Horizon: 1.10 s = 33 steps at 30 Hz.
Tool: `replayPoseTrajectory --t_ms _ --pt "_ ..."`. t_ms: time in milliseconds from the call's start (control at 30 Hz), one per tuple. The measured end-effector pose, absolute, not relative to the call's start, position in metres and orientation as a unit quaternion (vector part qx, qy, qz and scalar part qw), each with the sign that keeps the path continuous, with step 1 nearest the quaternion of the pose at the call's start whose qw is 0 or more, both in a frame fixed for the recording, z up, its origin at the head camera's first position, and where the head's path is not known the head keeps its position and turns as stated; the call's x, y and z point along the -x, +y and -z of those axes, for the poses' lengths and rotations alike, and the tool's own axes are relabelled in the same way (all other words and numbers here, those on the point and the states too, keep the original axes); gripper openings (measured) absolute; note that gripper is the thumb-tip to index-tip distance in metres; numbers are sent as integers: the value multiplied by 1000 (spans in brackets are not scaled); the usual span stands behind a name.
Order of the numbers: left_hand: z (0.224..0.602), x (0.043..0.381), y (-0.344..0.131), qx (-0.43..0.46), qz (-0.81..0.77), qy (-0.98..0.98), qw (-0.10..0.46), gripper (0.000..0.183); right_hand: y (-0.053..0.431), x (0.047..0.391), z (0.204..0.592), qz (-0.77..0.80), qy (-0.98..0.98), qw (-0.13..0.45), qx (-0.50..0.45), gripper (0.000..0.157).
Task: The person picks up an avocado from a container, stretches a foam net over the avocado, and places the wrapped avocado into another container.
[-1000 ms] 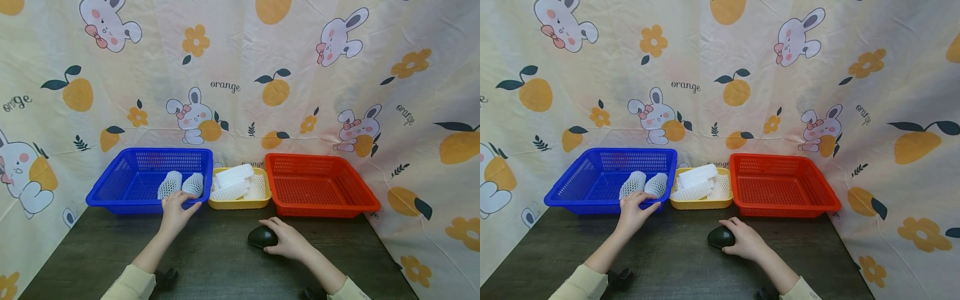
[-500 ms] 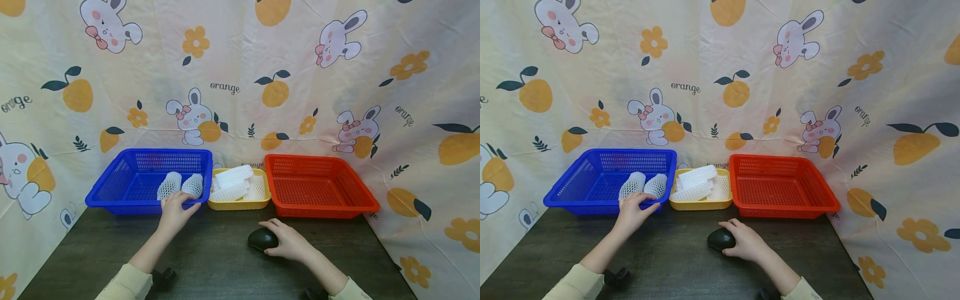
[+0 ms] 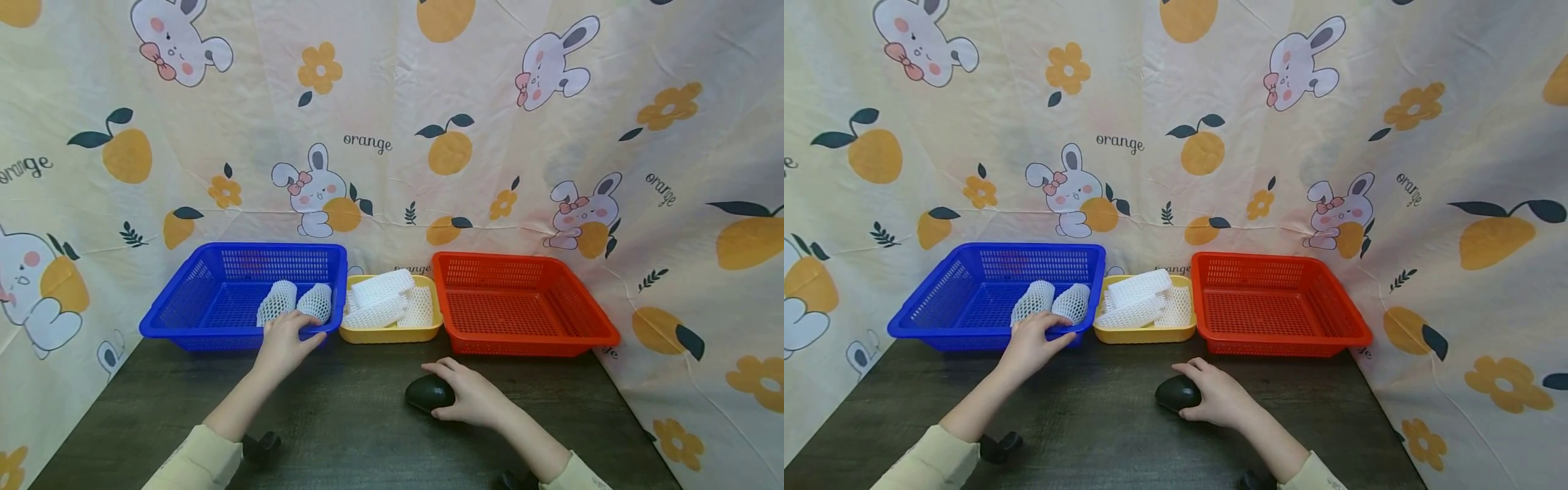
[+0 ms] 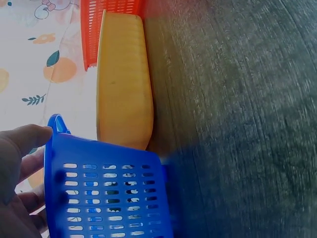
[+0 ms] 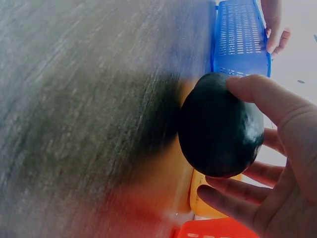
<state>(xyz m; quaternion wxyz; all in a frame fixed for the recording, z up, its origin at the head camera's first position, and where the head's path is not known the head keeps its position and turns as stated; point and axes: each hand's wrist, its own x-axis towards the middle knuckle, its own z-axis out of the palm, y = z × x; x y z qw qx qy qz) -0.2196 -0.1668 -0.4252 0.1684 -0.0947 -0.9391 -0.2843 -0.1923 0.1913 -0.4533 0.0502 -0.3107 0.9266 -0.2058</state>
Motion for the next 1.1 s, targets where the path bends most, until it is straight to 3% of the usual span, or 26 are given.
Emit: replayPoseTrajectory --t_ms 433,1100 --pt "418 222 -170 109 278 -945 134 21 192 192 442 195 928 40 315 74" --pt "400 238 -162 110 323 -934 110 28 189 218 395 218 934 -47 280 53"
